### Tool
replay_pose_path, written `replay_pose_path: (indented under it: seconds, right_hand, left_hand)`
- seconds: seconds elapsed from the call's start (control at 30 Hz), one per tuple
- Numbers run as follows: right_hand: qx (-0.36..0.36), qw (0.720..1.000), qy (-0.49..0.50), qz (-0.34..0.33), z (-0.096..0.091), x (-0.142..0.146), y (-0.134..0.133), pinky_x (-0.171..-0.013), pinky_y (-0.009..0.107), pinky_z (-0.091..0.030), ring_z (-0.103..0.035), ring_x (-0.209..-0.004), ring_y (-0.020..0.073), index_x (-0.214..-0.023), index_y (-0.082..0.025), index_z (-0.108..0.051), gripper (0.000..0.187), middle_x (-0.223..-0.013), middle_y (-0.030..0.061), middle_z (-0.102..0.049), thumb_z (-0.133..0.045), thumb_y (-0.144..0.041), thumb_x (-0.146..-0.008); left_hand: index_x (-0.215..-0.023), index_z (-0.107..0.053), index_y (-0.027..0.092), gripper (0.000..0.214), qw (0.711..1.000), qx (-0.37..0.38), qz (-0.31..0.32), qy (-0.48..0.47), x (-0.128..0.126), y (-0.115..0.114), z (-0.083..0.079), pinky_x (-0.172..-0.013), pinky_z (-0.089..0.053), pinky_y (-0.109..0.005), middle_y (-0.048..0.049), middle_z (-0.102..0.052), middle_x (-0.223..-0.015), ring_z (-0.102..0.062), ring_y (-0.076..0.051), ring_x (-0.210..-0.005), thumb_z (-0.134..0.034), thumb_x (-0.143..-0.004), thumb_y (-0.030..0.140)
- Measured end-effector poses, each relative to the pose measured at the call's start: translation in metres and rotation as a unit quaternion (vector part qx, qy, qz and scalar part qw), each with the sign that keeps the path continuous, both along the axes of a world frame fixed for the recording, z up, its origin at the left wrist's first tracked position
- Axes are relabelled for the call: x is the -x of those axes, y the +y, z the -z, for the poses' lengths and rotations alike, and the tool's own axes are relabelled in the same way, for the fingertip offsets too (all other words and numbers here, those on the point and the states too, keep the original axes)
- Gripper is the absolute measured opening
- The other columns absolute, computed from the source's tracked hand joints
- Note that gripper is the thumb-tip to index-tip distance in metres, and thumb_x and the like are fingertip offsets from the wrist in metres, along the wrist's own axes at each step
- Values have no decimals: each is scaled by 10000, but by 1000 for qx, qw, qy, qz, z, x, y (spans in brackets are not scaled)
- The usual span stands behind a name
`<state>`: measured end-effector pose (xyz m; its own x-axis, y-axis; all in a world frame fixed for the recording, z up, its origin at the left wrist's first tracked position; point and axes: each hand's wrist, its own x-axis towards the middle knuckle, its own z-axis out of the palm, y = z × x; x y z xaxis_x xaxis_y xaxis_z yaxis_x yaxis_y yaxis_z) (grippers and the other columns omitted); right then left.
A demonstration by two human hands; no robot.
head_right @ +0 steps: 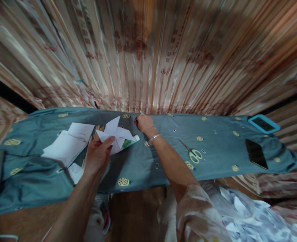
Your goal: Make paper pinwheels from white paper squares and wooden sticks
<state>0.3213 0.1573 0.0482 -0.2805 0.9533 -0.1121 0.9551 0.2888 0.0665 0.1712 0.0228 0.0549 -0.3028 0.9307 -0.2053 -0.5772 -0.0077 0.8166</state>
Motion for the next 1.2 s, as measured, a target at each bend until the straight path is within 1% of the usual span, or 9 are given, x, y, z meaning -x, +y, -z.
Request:
replay_pose_path:
  seconds: [0.2,0.3,0.4,0.6,0.73,0.87,0.97,1.13,1.2]
  right_hand:
    - [-2,1000,0,9,3,0,0,-892,294,-467,-645,-1108,252,-1138,-104,-658,326,-1135,194,-702,-415,-176,-933]
    - [-3,1000,-2,10,3,1,-1,-890,304,-472,-647,-1107,260,-1130,-109,-667,328,-1118,195,-708,-417,-158,-924]
    - [-2,1000,-5,10,2,4,-1,-893,315,-476,-652,-1100,268,-1116,-105,-681,333,-1100,210,-710,-418,-141,-915]
    - [-4,1000,-14,5,1,7,-1,-906,335,-473,-646,-1101,274,-1128,-75,-675,377,-1108,242,-697,-355,-182,-958]
    - [-1,1000,-20,-9,0,8,-3,-897,325,-474,-649,-1097,268,-1122,-93,-683,374,-1112,225,-702,-360,-178,-956]
    - [1,999,-24,-23,-1,8,-4,-904,314,-468,-650,-1097,258,-1112,-90,-685,359,-1125,225,-700,-374,-153,-941]
    - [2,999,-27,-24,-1,6,-3,-918,325,-468,-648,-1107,262,-1132,-89,-670,357,-1136,227,-697,-379,-167,-941]
    - [14,999,-32,-23,-2,2,3,-902,313,-484,-655,-1104,267,-1151,-117,-670,341,-1126,201,-710,-427,-192,-924]
    - [17,999,-34,-23,-2,2,6,-900,311,-487,-656,-1103,271,-1151,-119,-675,340,-1116,204,-713,-434,-199,-925]
  left_hand:
    - [-915,-685,174,426,1000,-1,-9,-10,2,2,1,-664,-524,-244,7,-742,-800,-688,-147,-691,-848,-524,219]
    - [-911,-685,175,426,1000,-2,-6,-9,2,2,1,-675,-535,-264,2,-745,-808,-693,-159,-699,-850,-522,224]
    - [-911,-688,172,425,1000,-2,-3,-1,3,2,0,-685,-540,-279,-5,-747,-818,-699,-173,-717,-851,-525,240]
    - [-885,-693,161,393,1000,-5,-14,0,5,1,0,-691,-548,-270,-9,-749,-809,-696,-163,-715,-842,-527,222]
    - [-884,-691,154,404,1000,-8,-16,1,7,2,0,-685,-557,-285,-10,-745,-788,-698,-172,-697,-845,-516,218]
    - [-900,-693,154,395,1000,-9,-10,6,7,2,1,-712,-550,-284,-19,-749,-823,-697,-168,-726,-841,-540,227]
    - [-922,-696,155,403,1000,-12,-8,2,6,2,1,-729,-547,-280,-23,-750,-843,-696,-164,-744,-836,-552,227]
    - [-920,-686,163,391,1000,-5,-6,5,6,1,1,-680,-532,-242,-8,-745,-819,-682,-143,-710,-828,-560,224]
    - [-930,-684,169,401,1000,-6,-3,7,5,0,2,-675,-529,-241,-6,-744,-823,-680,-141,-708,-828,-561,230]
